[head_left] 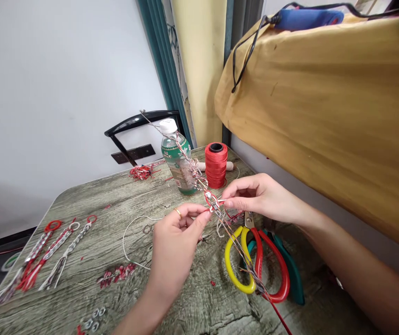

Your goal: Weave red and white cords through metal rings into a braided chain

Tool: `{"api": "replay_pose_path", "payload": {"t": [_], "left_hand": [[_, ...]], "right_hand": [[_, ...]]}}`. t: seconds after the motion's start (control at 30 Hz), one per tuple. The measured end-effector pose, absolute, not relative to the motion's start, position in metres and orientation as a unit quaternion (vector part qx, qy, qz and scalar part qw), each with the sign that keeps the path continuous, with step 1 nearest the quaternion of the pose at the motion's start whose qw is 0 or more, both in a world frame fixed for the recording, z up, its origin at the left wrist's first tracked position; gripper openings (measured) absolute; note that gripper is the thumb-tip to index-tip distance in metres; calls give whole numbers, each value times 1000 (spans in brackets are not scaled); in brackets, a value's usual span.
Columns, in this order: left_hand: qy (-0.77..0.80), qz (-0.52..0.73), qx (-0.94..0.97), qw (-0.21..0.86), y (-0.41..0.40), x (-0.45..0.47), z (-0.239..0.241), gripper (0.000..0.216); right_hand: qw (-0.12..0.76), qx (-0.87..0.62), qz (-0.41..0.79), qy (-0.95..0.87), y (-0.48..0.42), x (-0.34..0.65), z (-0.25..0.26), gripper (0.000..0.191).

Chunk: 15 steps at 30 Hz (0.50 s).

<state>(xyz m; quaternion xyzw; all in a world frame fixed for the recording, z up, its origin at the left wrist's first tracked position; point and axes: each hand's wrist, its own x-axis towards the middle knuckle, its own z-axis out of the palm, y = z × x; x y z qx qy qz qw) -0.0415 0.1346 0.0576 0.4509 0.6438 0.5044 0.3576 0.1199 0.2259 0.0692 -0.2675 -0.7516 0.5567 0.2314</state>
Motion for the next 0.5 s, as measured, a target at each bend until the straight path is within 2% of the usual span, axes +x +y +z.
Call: {"api": "replay_pose_path", "payload": {"t": [0.23, 0.5], "left_hand": [[617, 553, 441, 344, 133, -46, 58, 5], [618, 582, 419, 322, 132, -52, 52, 7]], "right_hand": [[237, -295, 543, -750, 225, 120, 71, 11], [303, -320, 530, -724, 225, 117, 69, 9]]}}
